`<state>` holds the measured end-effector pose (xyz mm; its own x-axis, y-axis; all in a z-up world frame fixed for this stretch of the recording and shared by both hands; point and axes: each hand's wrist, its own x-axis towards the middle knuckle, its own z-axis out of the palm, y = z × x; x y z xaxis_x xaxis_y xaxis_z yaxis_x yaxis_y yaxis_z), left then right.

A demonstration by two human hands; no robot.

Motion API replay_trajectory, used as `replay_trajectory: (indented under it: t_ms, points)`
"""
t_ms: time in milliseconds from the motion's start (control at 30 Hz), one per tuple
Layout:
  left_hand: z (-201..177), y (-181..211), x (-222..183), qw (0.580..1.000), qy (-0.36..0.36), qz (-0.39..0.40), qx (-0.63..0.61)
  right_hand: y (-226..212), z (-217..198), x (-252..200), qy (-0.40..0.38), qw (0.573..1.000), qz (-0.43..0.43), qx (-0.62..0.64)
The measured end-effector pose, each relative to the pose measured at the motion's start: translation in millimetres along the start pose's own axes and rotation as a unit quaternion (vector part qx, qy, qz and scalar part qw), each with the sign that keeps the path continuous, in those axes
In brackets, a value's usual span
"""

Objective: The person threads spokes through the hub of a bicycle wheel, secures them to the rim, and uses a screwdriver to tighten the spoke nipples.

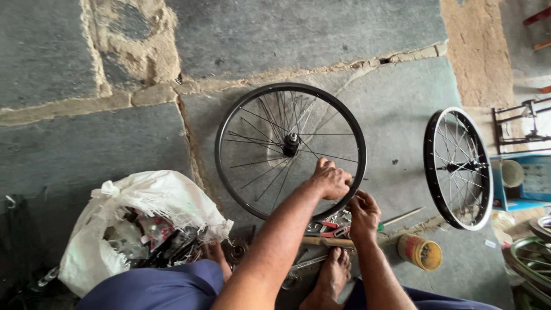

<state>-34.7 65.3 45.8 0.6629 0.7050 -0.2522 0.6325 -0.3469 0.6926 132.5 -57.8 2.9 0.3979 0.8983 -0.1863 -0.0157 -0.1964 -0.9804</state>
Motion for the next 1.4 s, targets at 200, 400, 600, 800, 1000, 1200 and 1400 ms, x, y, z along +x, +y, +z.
replay_trajectory:
  t_ms: [200, 400, 600, 800, 1000, 1200, 1400]
  points:
    - [24, -7, 14, 1.0, 0.024, 0.008, 0.018, 0, -2, 0, -0.004, 1.0, 0.013, 0.01]
    - [0, 3, 1, 0.999, -0.035, -0.015, 0.01, -9, 1, 0, 0.002, 0.999, 0.016, -0.027]
    - [0, 7, -7, 1.0, -0.003, -0.014, 0.006, -4, 0, 1, 0.008, 0.999, 0.027, -0.035]
    - [9, 3, 2, 0.999, -0.012, -0.024, 0.021, -7, 0, -1, 0.002, 0.999, 0.032, -0.014]
    - [15, -1, 9, 0.999, 0.001, -0.019, 0.029, -14, 4, -2, 0.004, 1.0, 0.026, -0.016]
    - [7, 0, 3, 1.0, -0.003, -0.018, -0.004, -15, 7, -4, 0.01, 0.999, 0.029, -0.016]
    - [6, 4, 6, 1.0, -0.015, -0.024, 0.007, -30, 12, -9, 0.009, 0.997, 0.072, 0.002]
